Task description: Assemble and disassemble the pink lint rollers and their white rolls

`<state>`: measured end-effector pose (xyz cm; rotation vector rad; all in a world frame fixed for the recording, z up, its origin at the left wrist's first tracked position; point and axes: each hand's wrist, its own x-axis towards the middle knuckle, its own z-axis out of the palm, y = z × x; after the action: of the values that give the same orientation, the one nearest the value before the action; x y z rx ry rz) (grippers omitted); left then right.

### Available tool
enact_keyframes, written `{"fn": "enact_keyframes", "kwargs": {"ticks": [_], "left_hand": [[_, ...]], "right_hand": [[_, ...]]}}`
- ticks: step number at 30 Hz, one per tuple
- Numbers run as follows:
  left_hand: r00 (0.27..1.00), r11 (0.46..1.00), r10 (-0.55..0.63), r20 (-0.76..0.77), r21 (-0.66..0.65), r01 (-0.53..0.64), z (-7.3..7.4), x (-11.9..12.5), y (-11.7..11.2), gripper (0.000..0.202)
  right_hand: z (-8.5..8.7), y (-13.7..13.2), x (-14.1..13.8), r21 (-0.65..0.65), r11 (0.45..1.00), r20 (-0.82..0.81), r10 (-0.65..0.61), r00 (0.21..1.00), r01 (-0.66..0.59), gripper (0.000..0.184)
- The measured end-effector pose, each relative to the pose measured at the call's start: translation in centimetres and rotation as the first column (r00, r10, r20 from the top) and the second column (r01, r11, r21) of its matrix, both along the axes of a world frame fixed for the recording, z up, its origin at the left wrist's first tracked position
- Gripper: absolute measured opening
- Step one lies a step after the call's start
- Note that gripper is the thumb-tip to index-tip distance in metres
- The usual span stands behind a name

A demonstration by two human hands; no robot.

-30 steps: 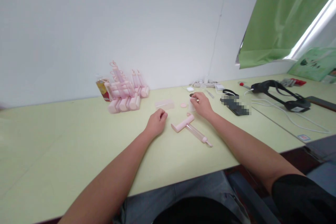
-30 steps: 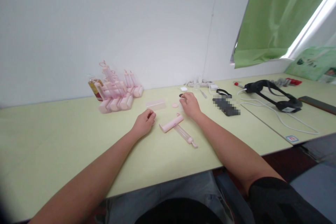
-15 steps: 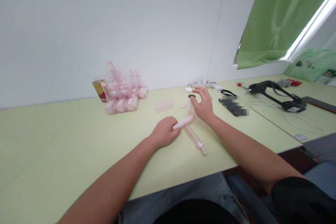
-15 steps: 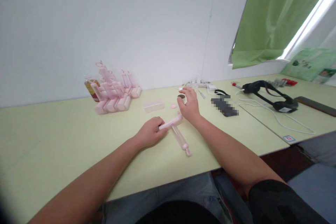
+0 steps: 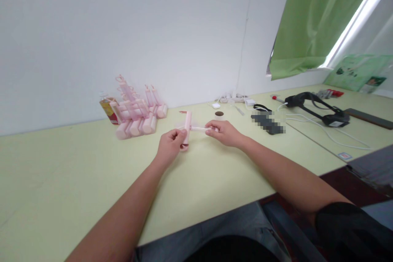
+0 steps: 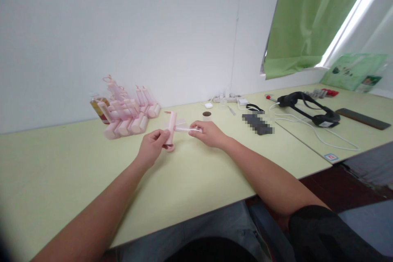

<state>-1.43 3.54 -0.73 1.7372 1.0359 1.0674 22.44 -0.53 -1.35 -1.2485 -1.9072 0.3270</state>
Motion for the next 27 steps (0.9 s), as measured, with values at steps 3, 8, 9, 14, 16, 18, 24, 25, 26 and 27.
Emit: {"fn": "enact_keyframes", "kwargs": {"ticks": [3, 8, 9, 14, 16, 18, 24, 25, 26, 27], "left_hand": [[0.962, 0.925, -0.194, 0.193, -0.290, 0.245, 0.4, -0.3, 0.2, 0.039], [0.805, 0.675, -0.432, 0.407, -0.446, 0.588, 0.3, -0.7, -0.4, 0.042], [0.778, 0.644, -0.444, 0.445, -0.445, 0.622, 0.3, -0.8, -0.5, 0.042], [0.668, 0.531, -0.500, 0.551, -0.414, 0.740, 0.0, -1.0, -0.7, 0.038], [0.648, 0.505, -0.538, 0.540, -0.409, 0.760, -0.2, -1.0, -0.6, 0.035], [0.652, 0.517, -0.570, 0.500, -0.398, 0.758, -0.4, -0.8, -0.6, 0.031], [0.713, 0.630, -0.592, 0.374, -0.337, 0.700, -0.4, -0.1, -1.0, 0.030], [0.728, 0.648, -0.585, 0.357, -0.334, 0.684, -0.2, 0.1, -1.1, 0.030], [0.745, 0.667, -0.573, 0.341, -0.334, 0.666, -0.1, 0.3, -1.3, 0.030], [0.764, 0.687, -0.558, 0.325, -0.335, 0.645, 0.1, 0.5, -1.5, 0.030]], "right_hand": [[0.0, 0.4, 0.7, -0.039, 0.997, -0.065, 0.064, 0.996, -0.067, 0.034], [-0.1, 0.4, 0.7, -0.095, 0.976, -0.107, 0.186, 0.977, -0.196, 0.036], [-0.1, 0.4, 0.6, -0.106, 0.973, -0.099, 0.196, 0.976, -0.206, 0.036], [-0.6, 0.3, 0.0, -0.212, 0.940, -0.053, 0.263, 0.963, -0.268, 0.038], [-0.9, 0.2, -0.3, -0.243, 0.927, -0.043, 0.284, 0.958, -0.286, 0.039], [-1.3, 0.1, -0.6, -0.262, 0.917, -0.039, 0.300, 0.953, -0.300, 0.039], [-2.0, 0.2, -1.2, -0.284, 0.911, -0.018, 0.306, 0.952, -0.298, 0.035], [-2.0, 0.3, -1.1, -0.289, 0.911, -0.018, 0.302, 0.953, -0.295, 0.035], [-2.1, 0.4, -1.1, -0.295, 0.910, -0.021, 0.300, 0.954, -0.293, 0.035], [-2.1, 0.5, -1.0, -0.300, 0.908, -0.025, 0.299, 0.954, -0.293, 0.035]]}}
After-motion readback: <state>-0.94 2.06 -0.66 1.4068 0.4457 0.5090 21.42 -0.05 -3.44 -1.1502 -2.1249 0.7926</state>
